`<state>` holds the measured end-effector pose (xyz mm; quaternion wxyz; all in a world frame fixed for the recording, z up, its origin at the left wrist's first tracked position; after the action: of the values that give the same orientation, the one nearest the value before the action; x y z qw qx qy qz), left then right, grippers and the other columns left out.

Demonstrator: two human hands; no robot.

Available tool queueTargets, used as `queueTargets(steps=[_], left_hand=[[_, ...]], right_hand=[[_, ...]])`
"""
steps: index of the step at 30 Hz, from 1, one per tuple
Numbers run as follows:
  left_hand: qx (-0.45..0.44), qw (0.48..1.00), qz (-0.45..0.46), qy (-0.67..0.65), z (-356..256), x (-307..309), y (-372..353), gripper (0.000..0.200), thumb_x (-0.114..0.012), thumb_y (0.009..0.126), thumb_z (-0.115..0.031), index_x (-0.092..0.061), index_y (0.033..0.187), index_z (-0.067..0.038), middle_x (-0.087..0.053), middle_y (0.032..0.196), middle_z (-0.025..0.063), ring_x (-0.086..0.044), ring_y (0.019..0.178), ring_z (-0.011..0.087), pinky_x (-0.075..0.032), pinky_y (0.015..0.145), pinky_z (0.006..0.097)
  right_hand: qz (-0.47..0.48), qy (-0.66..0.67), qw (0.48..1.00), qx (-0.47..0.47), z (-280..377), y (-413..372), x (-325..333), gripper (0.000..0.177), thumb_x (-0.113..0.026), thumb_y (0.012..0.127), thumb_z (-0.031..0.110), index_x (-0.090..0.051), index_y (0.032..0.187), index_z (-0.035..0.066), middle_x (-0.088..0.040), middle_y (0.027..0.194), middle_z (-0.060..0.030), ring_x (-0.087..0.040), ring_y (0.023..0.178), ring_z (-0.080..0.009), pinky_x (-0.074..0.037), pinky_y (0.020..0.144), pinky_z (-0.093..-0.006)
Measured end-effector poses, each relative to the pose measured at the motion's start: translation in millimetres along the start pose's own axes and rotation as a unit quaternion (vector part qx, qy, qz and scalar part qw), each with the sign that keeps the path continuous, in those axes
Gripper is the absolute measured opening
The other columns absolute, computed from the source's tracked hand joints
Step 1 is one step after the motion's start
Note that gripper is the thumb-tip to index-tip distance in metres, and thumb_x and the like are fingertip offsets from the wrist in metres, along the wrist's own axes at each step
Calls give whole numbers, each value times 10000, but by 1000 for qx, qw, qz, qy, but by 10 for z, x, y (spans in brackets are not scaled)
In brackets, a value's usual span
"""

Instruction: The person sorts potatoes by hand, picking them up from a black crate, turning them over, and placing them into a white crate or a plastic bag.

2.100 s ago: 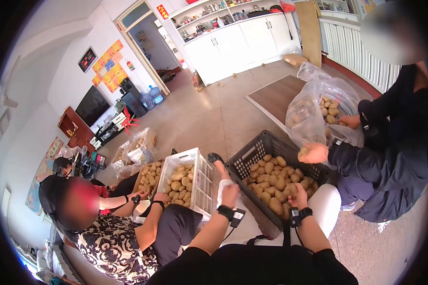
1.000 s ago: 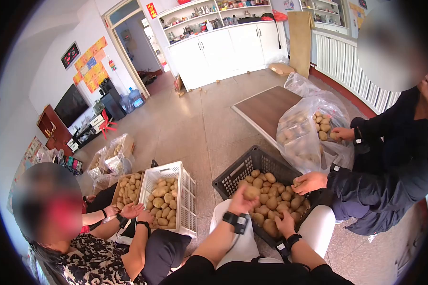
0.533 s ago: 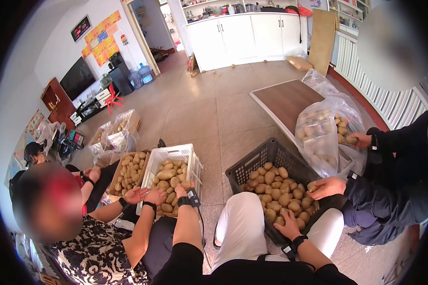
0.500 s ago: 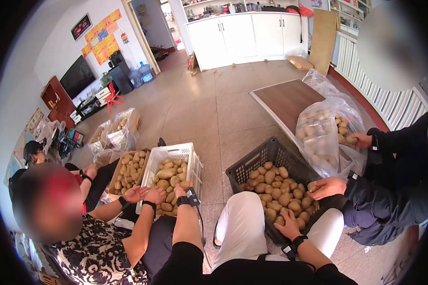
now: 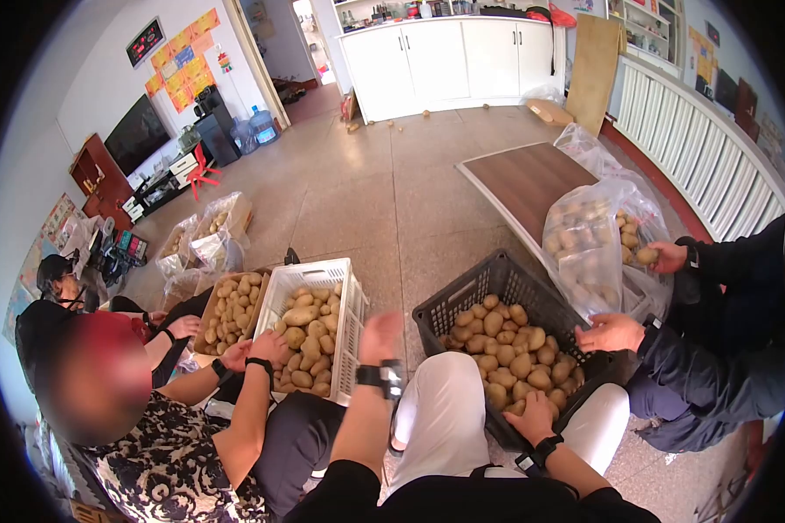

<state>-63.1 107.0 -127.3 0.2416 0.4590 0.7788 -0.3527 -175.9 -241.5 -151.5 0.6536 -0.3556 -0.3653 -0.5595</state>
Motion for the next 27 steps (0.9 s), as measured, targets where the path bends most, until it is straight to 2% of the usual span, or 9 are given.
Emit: queueTargets(steps=[2, 4, 8, 12, 15, 16, 19, 22, 27], left_hand=[[101, 981, 166, -5, 390, -625, -335, 240, -442, 823, -154, -549, 890, 49, -586, 910, 153, -555, 849, 234, -439, 797, 324], [194, 955, 221, 50, 816, -1018, -675, 253, -444, 836, -179, -537, 918, 42, -579, 920, 155, -553, 849, 232, -434, 807, 313], [334, 919, 200, 63, 1847, -1012, -1015, 179, -532, 804, -196, -519, 915, -56, -552, 927, 80, -528, 865, 188, -431, 753, 309], [373, 886, 170, 216, 2400, -552, -970, 212, -567, 782, -232, -507, 922, -85, -531, 904, 41, -508, 837, 162, -410, 708, 287], [271, 891, 171, 321, 2307, -743, -1097, 242, -566, 783, -285, -489, 918, -99, -514, 901, 20, -491, 811, 144, -392, 685, 276], [307, 880, 171, 318, 2287, -761, -1124, 258, -562, 785, -305, -488, 922, -100, -512, 908, 15, -489, 810, 132, -393, 680, 275], [371, 851, 193, 318, 2261, -820, -1223, 307, -556, 790, -327, -479, 973, -93, -507, 941, 14, -489, 829, 109, -411, 665, 272], [391, 820, 235, 345, 2312, -898, -1337, 372, -557, 793, -318, -455, 1057, -76, -504, 978, 17, -492, 865, 94, -446, 645, 263], [389, 770, 331, 383, 2317, -945, -1450, 446, -621, 751, -240, -398, 1094, -64, -518, 923, 22, -532, 772, 108, -480, 603, 234]], right_hand=[[30, 8, 999, -34, -18, -7, -7, 502, -662, 604, 340, -459, 901, -10, -494, 1007, -218, -504, 918, -324, -424, 736, -376], [53, 2, 998, -40, -51, 5, -13, 510, -654, 604, 355, -464, 909, -5, -527, 933, -206, -530, 859, -321, -436, 705, -376], [30, 10, 1000, 2, -152, -4, -49, 508, -630, 608, 391, -477, 910, 12, -575, 789, -181, -567, 749, -313, -453, 648, -386], [25, 31, 998, -44, -299, 8, -55, 515, -635, 609, 386, -478, 921, 8, -576, 768, -190, -565, 741, -330, -454, 640, -391], [-58, 171, 974, -139, -473, 97, -53, 440, -626, 656, 341, -491, 874, -17, -575, 751, -202, -565, 735, -340, -448, 639, -378], [-155, 243, 950, -120, -560, 155, -71, 382, -625, 670, 307, -486, 815, -18, -560, 715, -205, -559, 667, -318, -436, 591, -367], [-228, 351, 898, -133, -910, 301, -371, 294, -578, 747, 236, -456, 716, -30, -509, 616, -169, -491, 534, -257, -403, 520, -347], [-220, 443, 852, -174, -985, 345, -443, 312, -539, 786, 241, -436, 688, -36, -462, 587, -159, -448, 533, -237, -384, 518, -351], [-265, 304, 906, -123, -805, 277, -207, 314, -497, 818, 251, -444, 686, -29, -466, 613, -207, -461, 540, -298, -382, 526, -371]])
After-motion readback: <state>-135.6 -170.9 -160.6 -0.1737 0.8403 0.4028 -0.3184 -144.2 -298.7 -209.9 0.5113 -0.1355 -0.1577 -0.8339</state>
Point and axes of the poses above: each hand's wrist, its own y-axis towards the middle knuckle, its own x-axis out of the back of the hand, z = x × y, the point moved 3 cm from there along y, towards the middle knuckle
